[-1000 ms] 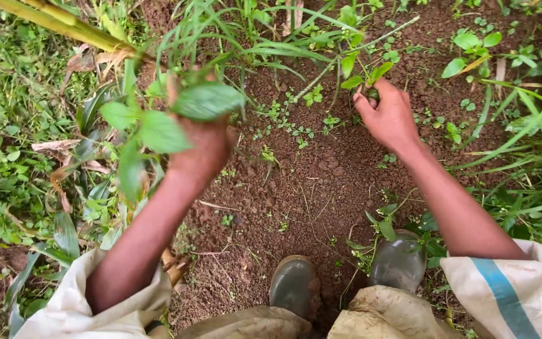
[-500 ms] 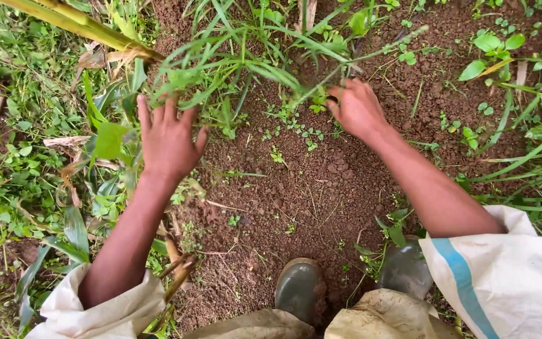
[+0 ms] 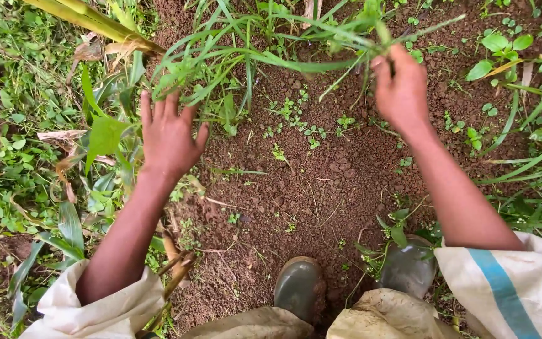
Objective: The person pulls weeds by hand from the soil around corn plants in a field. They gather the removed weeds into a pile and continue clearing the area around the base of the crops.
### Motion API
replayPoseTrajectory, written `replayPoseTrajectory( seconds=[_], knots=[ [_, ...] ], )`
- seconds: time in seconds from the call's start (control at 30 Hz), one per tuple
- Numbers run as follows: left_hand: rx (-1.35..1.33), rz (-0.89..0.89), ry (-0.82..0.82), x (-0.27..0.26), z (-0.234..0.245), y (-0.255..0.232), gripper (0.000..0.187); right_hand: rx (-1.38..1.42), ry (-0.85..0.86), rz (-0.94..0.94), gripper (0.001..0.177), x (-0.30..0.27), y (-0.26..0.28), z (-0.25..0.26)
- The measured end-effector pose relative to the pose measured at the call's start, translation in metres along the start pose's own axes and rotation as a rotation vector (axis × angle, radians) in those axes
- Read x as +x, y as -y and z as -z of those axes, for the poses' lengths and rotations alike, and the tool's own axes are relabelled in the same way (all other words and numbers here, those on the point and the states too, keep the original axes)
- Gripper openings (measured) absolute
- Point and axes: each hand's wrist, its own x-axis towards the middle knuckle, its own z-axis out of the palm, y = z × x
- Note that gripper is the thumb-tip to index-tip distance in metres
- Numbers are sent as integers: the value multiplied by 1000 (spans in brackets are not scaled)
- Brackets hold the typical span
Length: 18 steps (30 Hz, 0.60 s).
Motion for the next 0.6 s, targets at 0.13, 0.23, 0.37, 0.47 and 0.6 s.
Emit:
replayPoseTrajectory(
  seconds=[0.13,0.23,0.37,0.47,0.6],
  knots=[
    [1,-6,-20,3,-8,-2,50,-58,-88,15,11,3,-34,-11],
    [-84,-24,-70,3,1,-10,45,-59,53,73,10,-15,-33,-32],
    [-72,11,-13,-3,10,-17,38,-220,229,207,22,-35,-12,-54],
    [-98,-5,-9,-8,11,-15,38,-334,283,254,28,-30,-30,-73],
    [-136,-3,7,-11,12,-15,38,-511,372,225,38,-40,-23,-73]
  ],
)
